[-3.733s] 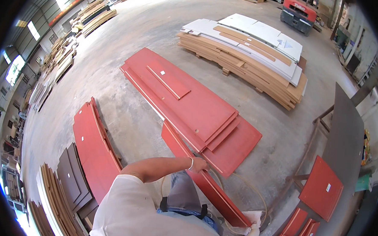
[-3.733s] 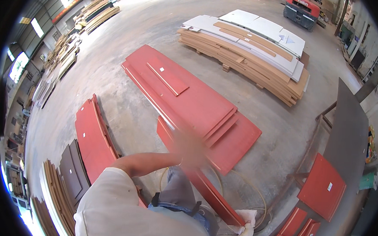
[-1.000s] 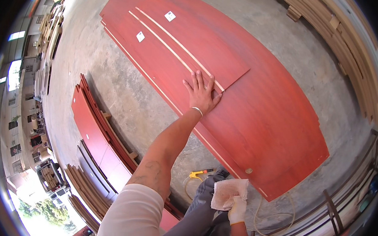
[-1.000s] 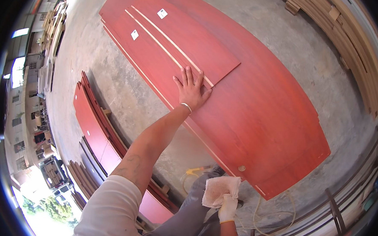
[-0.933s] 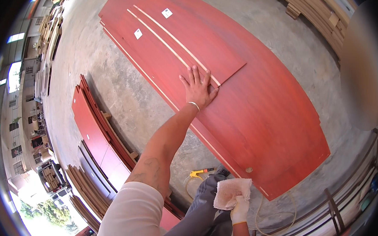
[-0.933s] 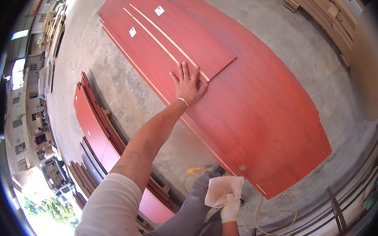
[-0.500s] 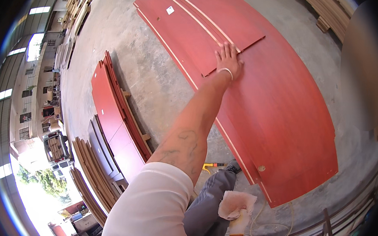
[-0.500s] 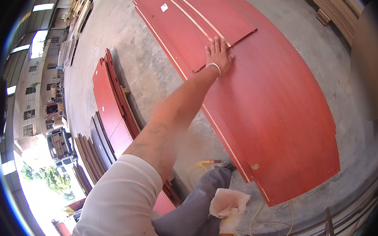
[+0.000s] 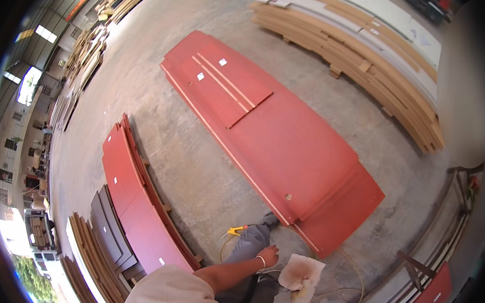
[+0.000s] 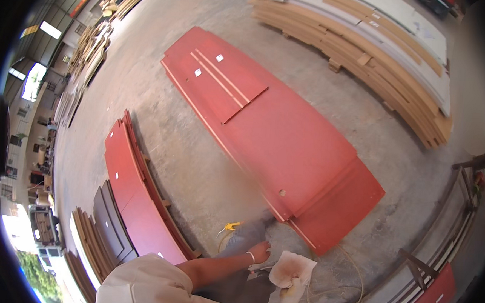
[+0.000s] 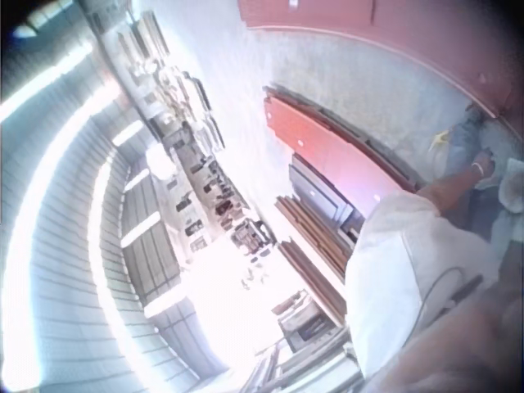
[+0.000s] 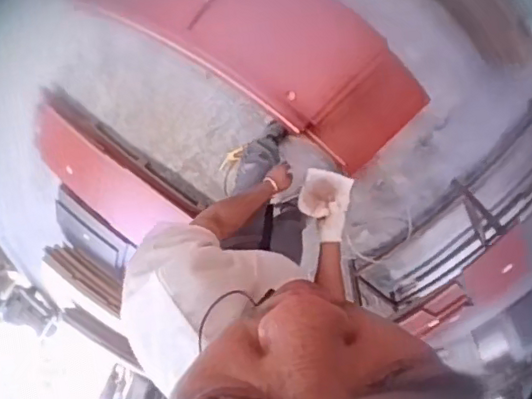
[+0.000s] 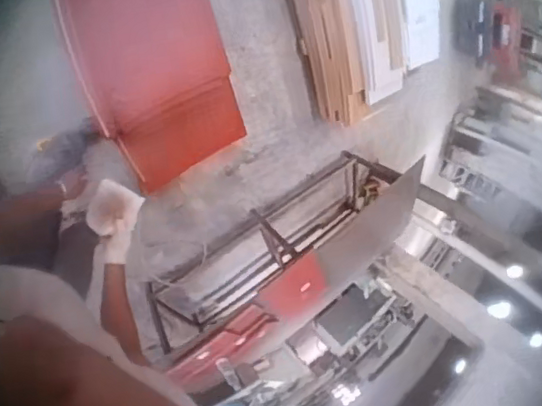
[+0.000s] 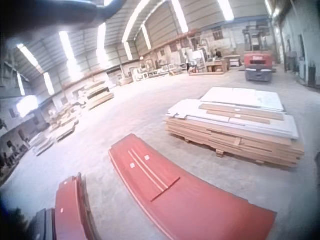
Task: The person wipes the surfaces of several red wooden panels using a white cloth and a liquid from a plastic bottle. They repeatedly pour liquid onto the cloth and wipe each panel individually, moving between panels on a workbench in a workshop.
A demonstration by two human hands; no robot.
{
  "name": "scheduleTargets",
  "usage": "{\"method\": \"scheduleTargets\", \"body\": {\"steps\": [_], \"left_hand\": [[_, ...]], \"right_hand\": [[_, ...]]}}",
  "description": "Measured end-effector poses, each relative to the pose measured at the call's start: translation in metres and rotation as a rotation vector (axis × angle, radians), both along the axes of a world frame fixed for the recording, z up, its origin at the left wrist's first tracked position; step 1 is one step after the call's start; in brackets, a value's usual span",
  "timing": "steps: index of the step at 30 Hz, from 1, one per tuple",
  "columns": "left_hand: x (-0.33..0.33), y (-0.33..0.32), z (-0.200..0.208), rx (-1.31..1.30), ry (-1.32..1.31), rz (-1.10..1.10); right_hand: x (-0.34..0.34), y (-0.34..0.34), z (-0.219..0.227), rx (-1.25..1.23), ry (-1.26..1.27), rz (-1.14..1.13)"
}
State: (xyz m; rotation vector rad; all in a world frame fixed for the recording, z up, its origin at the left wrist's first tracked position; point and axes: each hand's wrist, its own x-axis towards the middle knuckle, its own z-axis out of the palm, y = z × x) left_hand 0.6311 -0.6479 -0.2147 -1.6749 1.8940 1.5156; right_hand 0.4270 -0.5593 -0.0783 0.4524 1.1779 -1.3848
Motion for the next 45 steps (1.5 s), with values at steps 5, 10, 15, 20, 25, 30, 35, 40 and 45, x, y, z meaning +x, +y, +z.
{"method": "scheduleTargets", "body": {"steps": [5,10,15,20,25,30,35,40,45], "left_hand": [[-0.033,-0.019,0.082,0.015,-0.250,-0.659],[-0.072,-0.024,0.101,0.110,-0.523,-1.317],[-0.175,0.092,0.174,-0.268,-0.453,-1.376],[-0.276,0.118,0.130,-0.312,-0.291,-1.962],[-0.340,0.191,0.190,-0.282,0.201,-2.523],[-0.384,0.204,0.246,0.035,0.041,-2.293],[-0.487,0.213,0.240,0.009,0.122,-2.432],[-0.562,0.242,0.237,-0.019,-0.007,-2.511],[-0.592,0.265,0.228,-0.139,-0.066,-2.490]], "right_hand": [[-0.039,0.129,0.031,-0.062,0.200,-0.221],[-0.059,0.321,0.079,-0.040,0.297,-0.495],[-0.011,0.519,0.105,0.128,0.321,-0.967],[0.057,0.577,0.105,0.050,0.157,-1.313],[0.119,0.543,0.099,-0.107,0.054,-1.592],[0.085,0.491,0.097,-0.251,0.064,-1.699],[-0.015,0.479,0.106,-0.165,0.155,-1.737],[-0.110,0.479,0.155,-0.090,0.180,-1.709],[-0.144,0.486,0.167,-0.008,0.129,-1.754]]}}
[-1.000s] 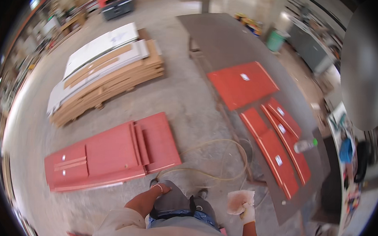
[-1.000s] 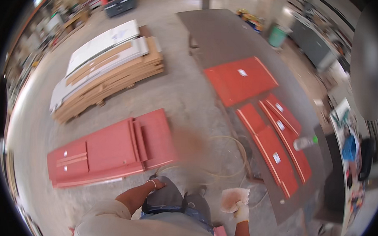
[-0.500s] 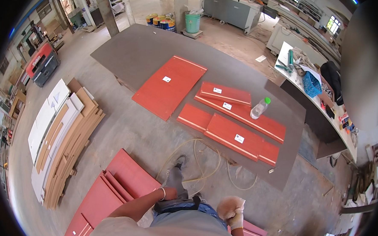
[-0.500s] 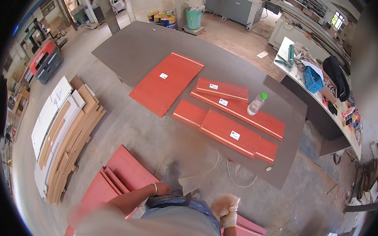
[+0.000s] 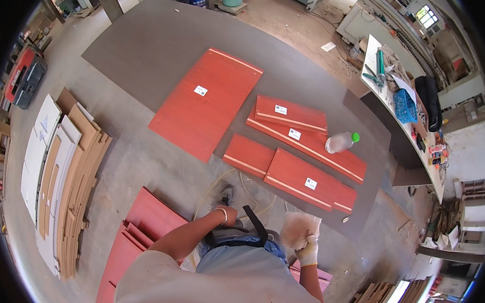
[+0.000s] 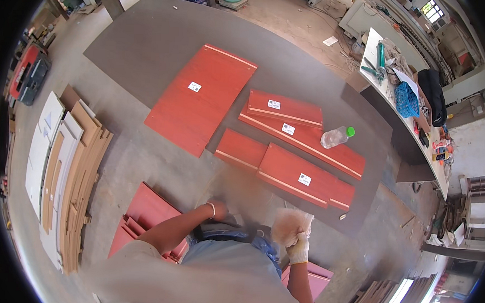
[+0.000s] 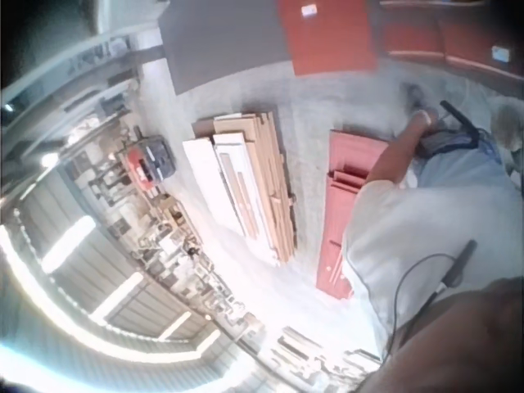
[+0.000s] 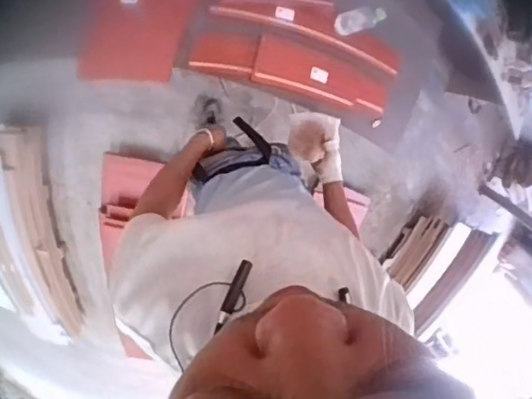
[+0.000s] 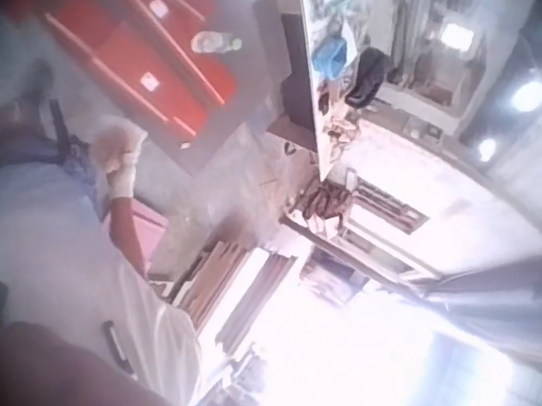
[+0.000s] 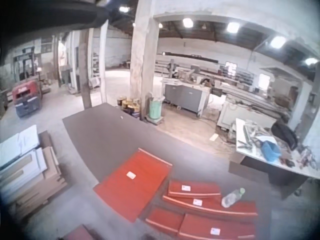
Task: The person wipes the surfaces of several red wooden panels using a white cloth and a liquid from a plastic bottle. They repeatedly pour liquid onto the cloth and wipe each panel individually, moving between panels on a workbench in a workshop.
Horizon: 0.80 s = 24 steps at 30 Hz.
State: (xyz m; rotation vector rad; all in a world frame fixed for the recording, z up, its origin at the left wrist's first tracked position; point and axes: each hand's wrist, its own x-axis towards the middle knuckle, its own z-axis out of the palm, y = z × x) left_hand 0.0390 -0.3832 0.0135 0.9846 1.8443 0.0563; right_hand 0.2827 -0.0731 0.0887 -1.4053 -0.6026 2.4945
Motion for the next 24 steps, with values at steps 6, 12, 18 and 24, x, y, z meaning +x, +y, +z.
{"method": "scheduleTargets", "body": {"steps": [6,12,18,24], "left_hand": [[-0.018,0.060,0.000,0.166,0.113,0.377],[-0.042,0.143,-0.099,0.298,0.458,0.854],[-0.019,0.230,-0.085,0.170,0.610,1.168],[0.012,0.196,-0.062,0.239,0.564,1.169]], "right_hand": [[0.002,0.020,0.010,-0.005,0.014,0.007],[0.007,0.090,0.002,0.061,0.020,0.061],[0.043,0.194,0.000,0.151,0.044,0.046],[0.038,0.259,-0.022,0.127,-0.003,0.267]]}}
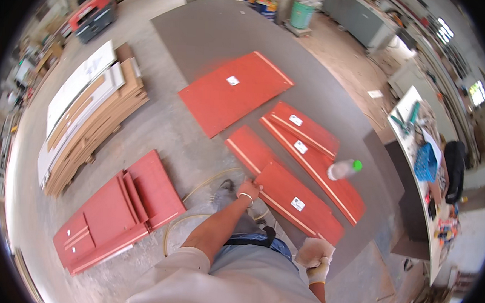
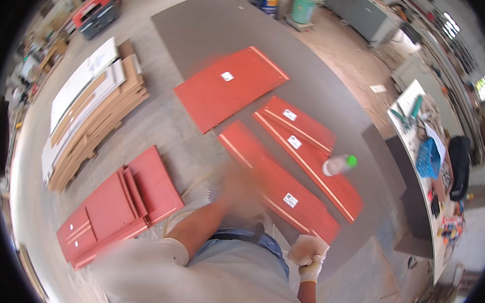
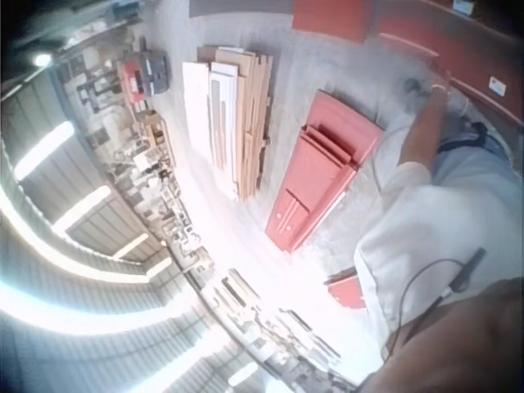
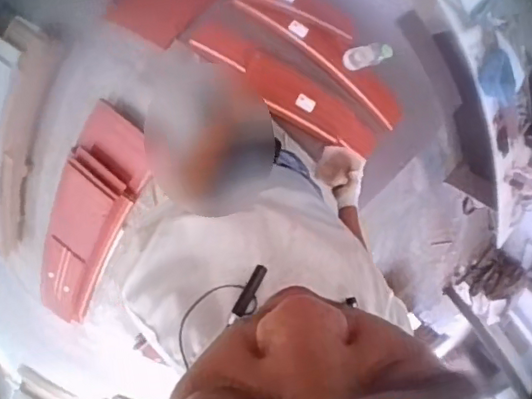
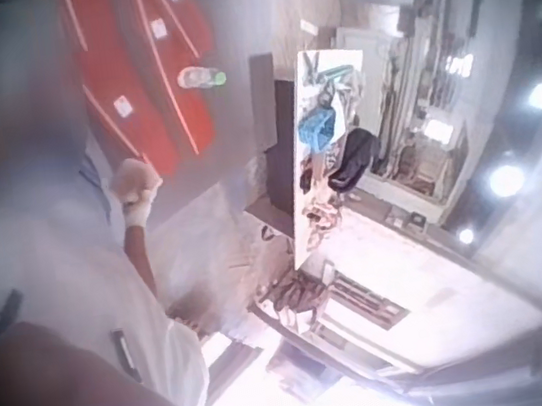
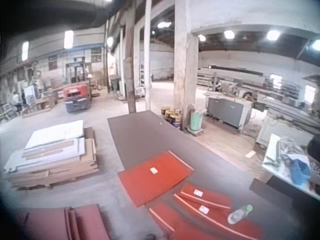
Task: The person wipes the surfaces of several red wooden panels using a white cloth and a liquid from a plastic bottle. They repeatedly pour liquid onto the cloth and wipe each panel individually, moving between panels on a workbench in a workshop.
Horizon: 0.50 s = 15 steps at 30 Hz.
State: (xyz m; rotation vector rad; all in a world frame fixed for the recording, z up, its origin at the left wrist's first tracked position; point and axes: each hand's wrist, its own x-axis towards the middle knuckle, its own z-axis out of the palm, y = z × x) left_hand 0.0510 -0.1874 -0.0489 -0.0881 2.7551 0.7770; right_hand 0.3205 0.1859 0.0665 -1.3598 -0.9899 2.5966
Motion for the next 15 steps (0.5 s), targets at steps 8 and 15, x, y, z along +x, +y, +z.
{"method": "scheduleTargets", "body": {"steps": [8,15], "left_hand": [[-0.004,0.005,-0.016,0.327,-0.199,0.551],[-0.018,0.006,0.019,0.118,-0.207,0.589]], "right_hand": [[-0.059,0.031,-0.016,0.333,0.116,0.278],[-0.091,0.021,0.026,0.540,0.086,0.293]]}}
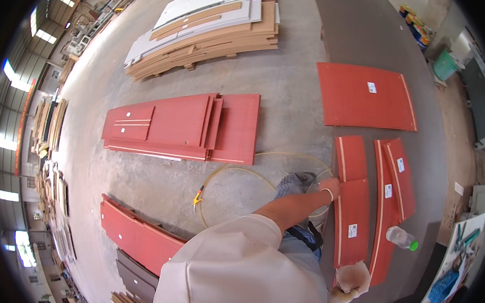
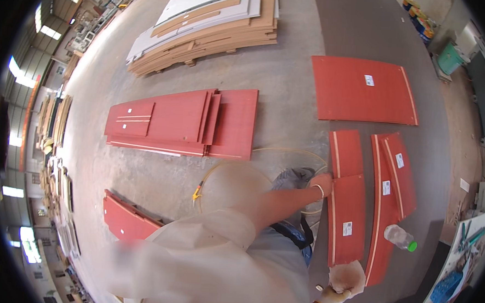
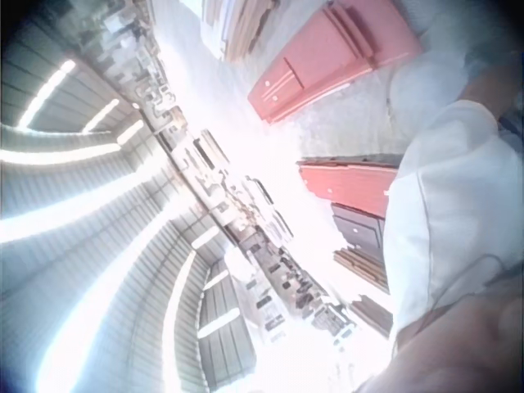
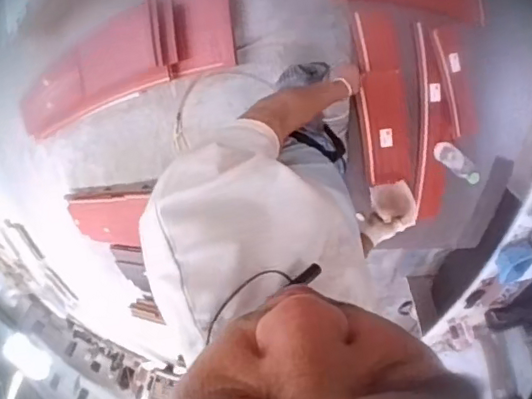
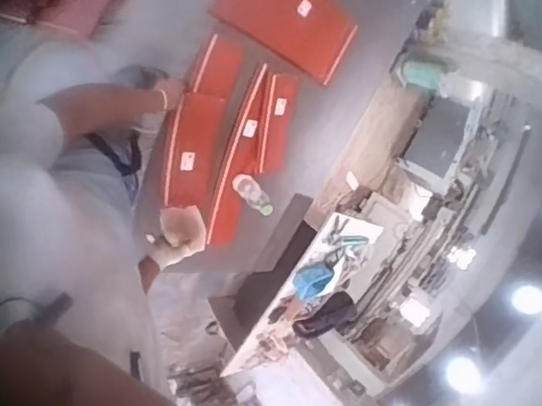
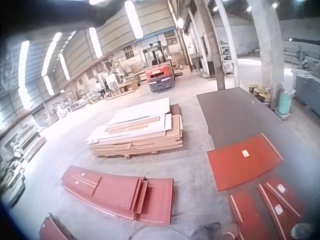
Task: The person wipes the surfaces of several red wooden panels using a white cloth and a liquid from a plastic bottle. They repeatedly pour liquid onto the cloth and wipe each panel individually, moving between panels on a workbench in a workshop.
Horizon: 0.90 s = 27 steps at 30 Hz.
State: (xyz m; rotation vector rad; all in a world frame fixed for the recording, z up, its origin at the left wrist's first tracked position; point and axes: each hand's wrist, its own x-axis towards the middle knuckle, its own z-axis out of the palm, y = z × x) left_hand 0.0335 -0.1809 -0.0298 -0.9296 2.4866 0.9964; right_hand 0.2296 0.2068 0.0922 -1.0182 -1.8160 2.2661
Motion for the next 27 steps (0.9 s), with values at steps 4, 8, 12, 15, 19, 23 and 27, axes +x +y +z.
{"method": "scheduleTargets", "body": {"steps": [4,8,12,15,19,23,27], "left_hand": [[-0.019,0.011,0.048,-0.275,0.106,-0.570],[-0.029,0.033,0.051,-0.255,0.418,-1.053],[-0.050,0.049,0.056,-0.203,0.380,-1.326],[-0.064,0.075,0.059,-0.200,0.430,-1.356],[-0.065,0.100,0.014,-0.190,0.463,-1.398],[-0.056,0.098,0.007,-0.255,0.468,-1.455],[-0.056,0.097,0.028,-0.289,0.398,-1.494]], "right_hand": [[-0.015,-0.053,0.044,0.333,-0.046,0.006],[-0.027,-0.052,-0.003,0.100,-0.171,-0.356],[-0.033,-0.070,-0.043,0.472,-0.338,-0.456],[-0.025,-0.100,-0.081,0.715,-0.506,-0.162],[-0.084,-0.181,-0.040,0.910,-0.569,0.430],[-0.099,-0.208,-0.031,0.986,-0.446,0.480],[-0.095,-0.170,-0.027,0.976,-0.701,0.340]]}}
